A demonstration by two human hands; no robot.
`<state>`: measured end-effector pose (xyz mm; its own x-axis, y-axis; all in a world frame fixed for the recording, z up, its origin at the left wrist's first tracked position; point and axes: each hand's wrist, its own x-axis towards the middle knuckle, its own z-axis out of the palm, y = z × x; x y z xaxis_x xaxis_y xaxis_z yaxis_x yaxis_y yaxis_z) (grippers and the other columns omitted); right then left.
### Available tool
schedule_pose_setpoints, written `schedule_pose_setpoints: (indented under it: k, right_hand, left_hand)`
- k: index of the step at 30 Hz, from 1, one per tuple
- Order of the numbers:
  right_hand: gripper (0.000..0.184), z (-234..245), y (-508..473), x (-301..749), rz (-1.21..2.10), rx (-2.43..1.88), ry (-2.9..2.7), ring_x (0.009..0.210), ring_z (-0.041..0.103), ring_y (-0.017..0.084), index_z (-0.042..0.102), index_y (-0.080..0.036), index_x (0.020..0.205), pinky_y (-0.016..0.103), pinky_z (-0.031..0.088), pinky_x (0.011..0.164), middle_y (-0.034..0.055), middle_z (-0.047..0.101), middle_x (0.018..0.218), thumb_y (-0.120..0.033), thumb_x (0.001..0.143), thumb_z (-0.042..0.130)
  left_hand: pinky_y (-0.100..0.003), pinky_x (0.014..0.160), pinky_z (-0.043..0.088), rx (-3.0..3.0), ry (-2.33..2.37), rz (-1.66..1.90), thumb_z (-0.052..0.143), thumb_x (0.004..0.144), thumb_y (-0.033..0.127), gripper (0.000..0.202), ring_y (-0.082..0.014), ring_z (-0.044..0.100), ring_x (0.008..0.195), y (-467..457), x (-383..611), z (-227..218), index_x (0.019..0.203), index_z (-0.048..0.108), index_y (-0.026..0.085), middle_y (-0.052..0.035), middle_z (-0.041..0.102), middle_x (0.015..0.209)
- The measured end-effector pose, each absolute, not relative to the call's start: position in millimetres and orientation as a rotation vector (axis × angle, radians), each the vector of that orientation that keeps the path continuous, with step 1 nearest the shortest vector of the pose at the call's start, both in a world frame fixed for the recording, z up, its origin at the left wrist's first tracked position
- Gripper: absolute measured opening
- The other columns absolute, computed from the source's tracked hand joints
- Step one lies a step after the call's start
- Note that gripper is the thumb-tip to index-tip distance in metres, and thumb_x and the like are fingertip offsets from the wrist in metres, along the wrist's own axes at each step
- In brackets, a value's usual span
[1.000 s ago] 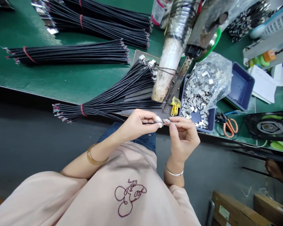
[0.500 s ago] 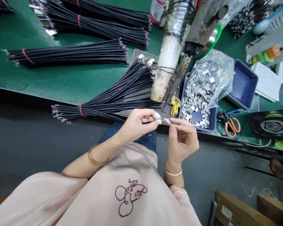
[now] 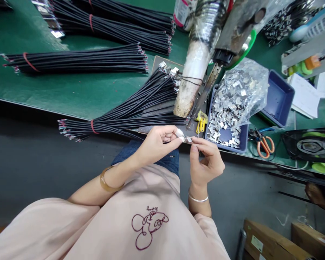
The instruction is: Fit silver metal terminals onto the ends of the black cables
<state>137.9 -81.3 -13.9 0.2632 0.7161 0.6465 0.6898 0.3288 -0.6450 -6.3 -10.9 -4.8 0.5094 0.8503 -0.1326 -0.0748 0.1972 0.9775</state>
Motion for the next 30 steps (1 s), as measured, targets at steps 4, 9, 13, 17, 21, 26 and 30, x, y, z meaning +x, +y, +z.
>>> schedule_pose_setpoints:
  k: [4, 9, 13, 17, 21, 26, 30]
  right_hand:
    - [0.015, -14.3, -81.1, 135.4, 0.016, -1.322, -1.433, 0.093, 0.077, 0.019, 0.064, -0.024, 0.098, 0.035, 0.067, 0.077, 0.0034, 0.077, 0.103, -0.013, 0.088, 0.067]
    - [0.015, -19.2, -80.4, 134.4, 0.086, -1.311, -1.38, 0.086, 0.078, 0.017, 0.062, -0.024, 0.098, 0.033, 0.066, 0.074, 0.0019, 0.078, 0.096, -0.012, 0.089, 0.065]
    - [0.011, -23.5, -78.5, 136.8, 0.238, -1.326, -1.283, 0.093, 0.077, 0.018, 0.063, -0.022, 0.094, 0.036, 0.066, 0.081, 0.0038, 0.078, 0.102, -0.012, 0.089, 0.066]
    - [0.014, -25.0, -77.1, 138.5, 0.116, -1.34, -1.454, 0.096, 0.077, 0.018, 0.065, -0.022, 0.094, 0.034, 0.066, 0.084, 0.0039, 0.079, 0.106, -0.01, 0.087, 0.069]
    - [0.015, -26.0, -76.3, 139.5, -0.062, -1.351, -1.578, 0.094, 0.078, 0.018, 0.065, -0.024, 0.096, 0.032, 0.067, 0.079, 0.003, 0.079, 0.106, -0.012, 0.088, 0.069]
    - [0.016, -28.4, -72.0, 140.7, -0.044, -1.35, -1.546, 0.098, 0.078, 0.019, 0.063, -0.023, 0.098, 0.033, 0.068, 0.08, 0.0052, 0.077, 0.117, -0.011, 0.089, 0.067]
    - [0.016, -25.9, -66.3, 140.2, 0.012, -1.394, -1.521, 0.102, 0.078, 0.019, 0.064, -0.022, 0.099, 0.033, 0.068, 0.081, 0.0059, 0.077, 0.119, -0.01, 0.089, 0.067]
  left_hand:
    - [-0.02, 0.05, 0.031, 1.196, 0.786, 0.749, 0.068, 0.078, 0.02, 0.012, -0.006, 0.038, 0.052, -11.1, -6.8, -6.0, 0.069, 0.064, 0.013, 0.0046, 0.046, 0.055]
    - [-0.019, 0.05, 0.029, 1.18, 0.819, 0.806, 0.066, 0.077, 0.019, 0.01, -0.006, 0.037, 0.052, -11.3, -6.2, -5.7, 0.07, 0.067, 0.013, 0.004, 0.048, 0.056]
    - [-0.021, 0.057, 0.039, 1.173, 0.83, 0.811, 0.065, 0.081, 0.024, 0.015, -0.0088, 0.048, 0.06, -8.9, -7.5, -4.8, 0.076, 0.072, 0.012, -0.0002, 0.059, 0.065]
    - [-0.021, 0.059, 0.042, 1.172, 0.841, 0.824, 0.067, 0.08, 0.026, 0.018, -0.0104, 0.052, 0.064, -5.7, -7.2, -4.4, 0.07, 0.07, 0.012, -0.002, 0.063, 0.067]
    - [-0.021, 0.054, 0.037, 1.155, 0.849, 0.847, 0.066, 0.078, 0.024, 0.019, -0.0098, 0.048, 0.06, -4.7, -3.9, -4.4, 0.063, 0.066, 0.013, -0.0007, 0.057, 0.061]
    - [-0.02, 0.047, 0.025, 1.143, 0.89, 0.894, 0.065, 0.075, 0.019, 0.012, -0.0062, 0.034, 0.052, -4.5, 1.5, -5.4, 0.064, 0.065, 0.014, 0.0034, 0.044, 0.055]
    - [-0.019, 0.047, 0.021, 1.176, 0.921, 0.925, 0.063, 0.075, 0.016, 0.014, -0.0045, 0.029, 0.051, -3.1, 4.7, -6.3, 0.061, 0.061, 0.013, 0.0044, 0.039, 0.055]
